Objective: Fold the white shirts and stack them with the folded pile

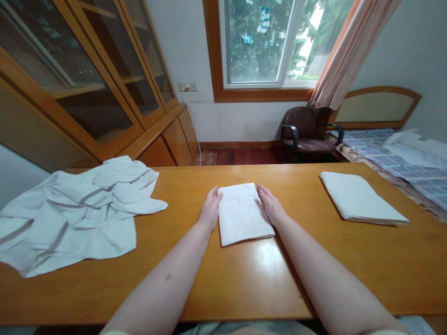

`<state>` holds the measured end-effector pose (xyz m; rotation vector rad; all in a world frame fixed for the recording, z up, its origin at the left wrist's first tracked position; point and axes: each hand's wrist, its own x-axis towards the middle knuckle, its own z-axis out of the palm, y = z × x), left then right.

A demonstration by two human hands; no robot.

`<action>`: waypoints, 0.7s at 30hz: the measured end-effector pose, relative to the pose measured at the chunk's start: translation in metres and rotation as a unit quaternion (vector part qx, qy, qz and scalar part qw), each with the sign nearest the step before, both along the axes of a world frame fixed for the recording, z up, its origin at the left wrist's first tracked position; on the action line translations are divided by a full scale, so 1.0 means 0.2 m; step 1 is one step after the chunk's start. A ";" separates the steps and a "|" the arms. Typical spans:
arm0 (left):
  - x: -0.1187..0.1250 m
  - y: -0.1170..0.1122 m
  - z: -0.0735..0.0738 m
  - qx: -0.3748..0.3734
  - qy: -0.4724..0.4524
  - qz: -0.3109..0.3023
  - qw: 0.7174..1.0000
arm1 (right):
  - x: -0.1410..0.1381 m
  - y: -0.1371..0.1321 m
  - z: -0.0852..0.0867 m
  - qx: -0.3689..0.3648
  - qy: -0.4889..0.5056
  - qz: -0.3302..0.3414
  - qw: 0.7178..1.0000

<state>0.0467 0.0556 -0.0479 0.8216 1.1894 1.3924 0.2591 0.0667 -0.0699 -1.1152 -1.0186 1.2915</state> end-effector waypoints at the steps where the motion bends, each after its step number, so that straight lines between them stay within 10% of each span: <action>1: -0.01 0.01 0.01 -0.018 -0.061 0.004 0.998 | 0.00 0.00 0.00 -0.006 0.010 0.000 1.000; 14: -0.04 0.00 0.05 -0.083 -0.146 -0.064 0.984 | -0.04 -0.03 0.05 -0.040 0.050 0.005 0.998; 21: -0.06 0.00 0.05 -0.178 -0.219 -0.211 0.936 | -0.06 -0.05 0.10 -0.035 0.067 0.040 0.996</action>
